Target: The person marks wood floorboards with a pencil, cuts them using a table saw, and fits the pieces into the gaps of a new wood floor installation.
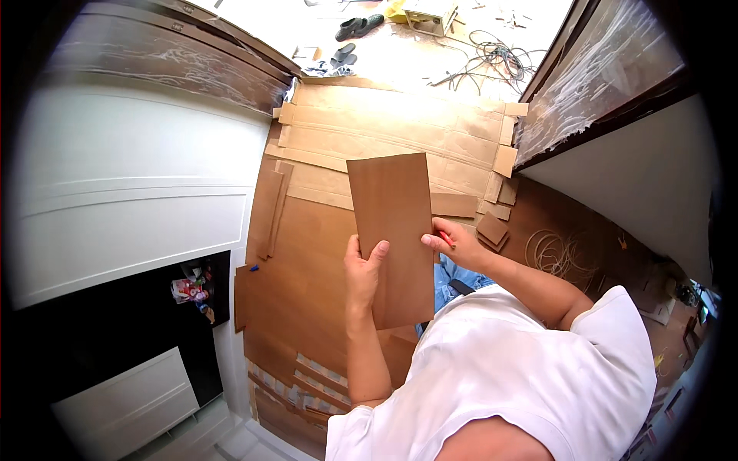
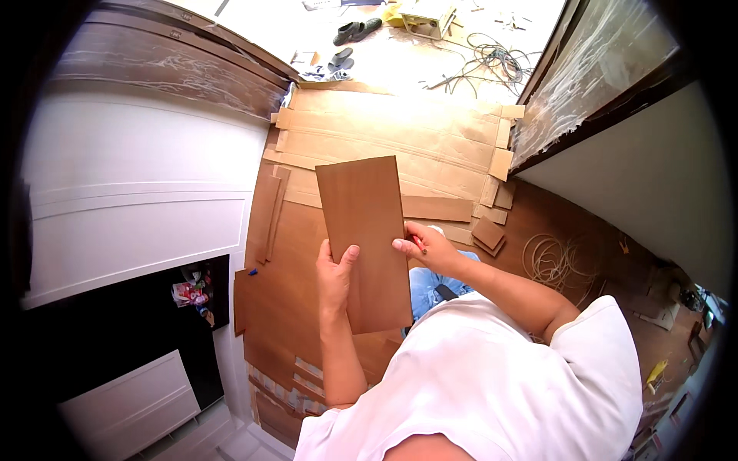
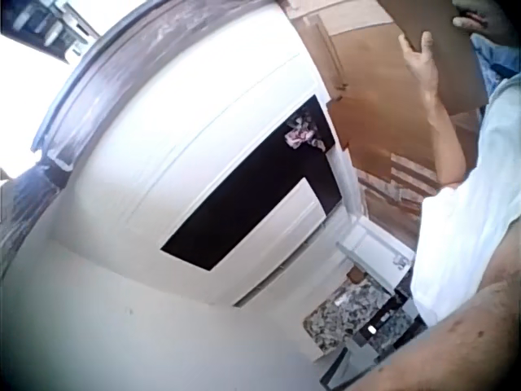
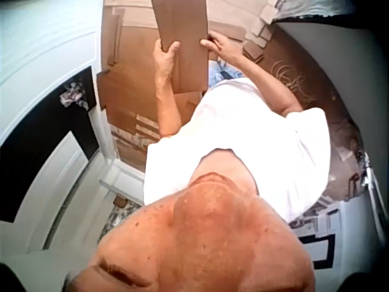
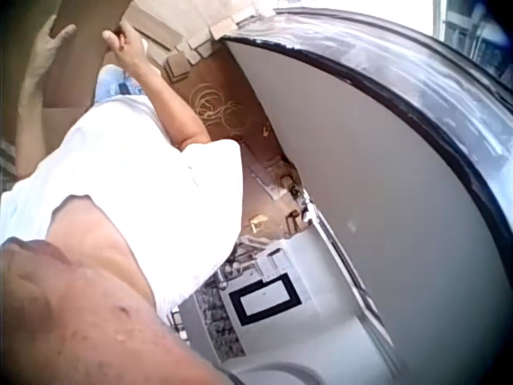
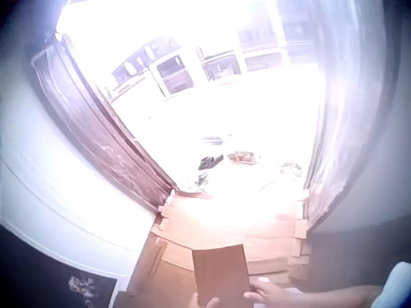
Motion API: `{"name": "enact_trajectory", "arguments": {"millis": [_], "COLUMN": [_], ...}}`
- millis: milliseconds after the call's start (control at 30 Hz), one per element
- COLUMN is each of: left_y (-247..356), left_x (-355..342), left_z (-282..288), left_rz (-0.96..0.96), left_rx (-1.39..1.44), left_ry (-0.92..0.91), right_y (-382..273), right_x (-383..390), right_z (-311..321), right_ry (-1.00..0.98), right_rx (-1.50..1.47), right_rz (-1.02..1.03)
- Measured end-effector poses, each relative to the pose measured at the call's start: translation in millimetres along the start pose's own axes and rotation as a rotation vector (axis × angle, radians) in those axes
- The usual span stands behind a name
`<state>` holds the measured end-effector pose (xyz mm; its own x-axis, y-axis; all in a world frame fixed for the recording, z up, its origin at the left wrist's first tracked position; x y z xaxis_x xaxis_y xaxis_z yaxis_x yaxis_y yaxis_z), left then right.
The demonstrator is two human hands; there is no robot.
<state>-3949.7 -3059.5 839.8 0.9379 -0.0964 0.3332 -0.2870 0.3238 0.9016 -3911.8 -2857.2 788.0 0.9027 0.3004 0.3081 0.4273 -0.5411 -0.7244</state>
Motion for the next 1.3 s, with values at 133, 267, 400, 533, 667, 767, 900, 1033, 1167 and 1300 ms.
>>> {"name": "enact_trajectory", "arguments": {"millis": [133, 267, 400, 533, 667, 767, 900, 1033, 1167, 1300], "left_y": [48.5, 65.2, 71.3, 93.7, 151.0, 192.6, 229.4, 258.8, 344.3, 417.2], "left_x": [-100.4, -195.8, -308.7, -447.3, -567.7, -635.5, -717.4, -806.2, -875.9, -949.9], "left_z": [17.1, 12.0, 20.1, 35.7, 29.8, 14.2, -26.9, -63.4, -95.9, -164.1], "left_rz": [-0.078, -0.195, -0.137, -0.121, -0.118, -0.058, -0.084, -0.039, -0.869, -1.32], "left_rx": [0.098, 0.217, 0.337, 0.286, 0.229, 0.2, 0.188, -0.541, -0.933, -1.038], "left_ry": [0.044, 0.152, 0.04, -0.145, -0.318, -0.413, -0.515, -0.69, -0.365, -0.377], "right_y": [-47.4, -90.0, -145.1, -171.9, -217.3, -265.2, -318.3, -394.7, -477.5, -566.2], "right_x": [-83.0, -173.9, -268.2, -368.4, -458.7, -506.6, -559.0, -592.8, -638.2, -710.3], "right_z": [-4.1, 11.6, 29.4, 55.2, 66.1, 87.9, 132.9, 203.8, 274.2, 309.0], "right_ry": [0.187, 0.352, 0.393, 0.424, 0.477, 0.586, 0.793, 1.117, 1.055, 0.644], "right_rx": [0.181, 0.162, 0.277, 0.404, 0.003, 0.069, 0.022, 0.474, 1.008, 1.319], "right_rz": [-0.011, 0.216, 0.226, 0.102, 0.233, 0.34, 0.381, 0.487, 0.358, 0.211]}}
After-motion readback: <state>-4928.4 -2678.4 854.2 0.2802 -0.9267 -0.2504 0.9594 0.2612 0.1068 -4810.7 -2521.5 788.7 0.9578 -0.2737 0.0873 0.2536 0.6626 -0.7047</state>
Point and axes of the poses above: each hand's wrist, its own x-axis away from the middle knuckle, its own z-axis out of the back of the hand, y = z × x, the point moved 4 cm from there along -x, towards the middle knuckle, and after that the axes turned 14 degrees about -x, right-handed, at the moved point
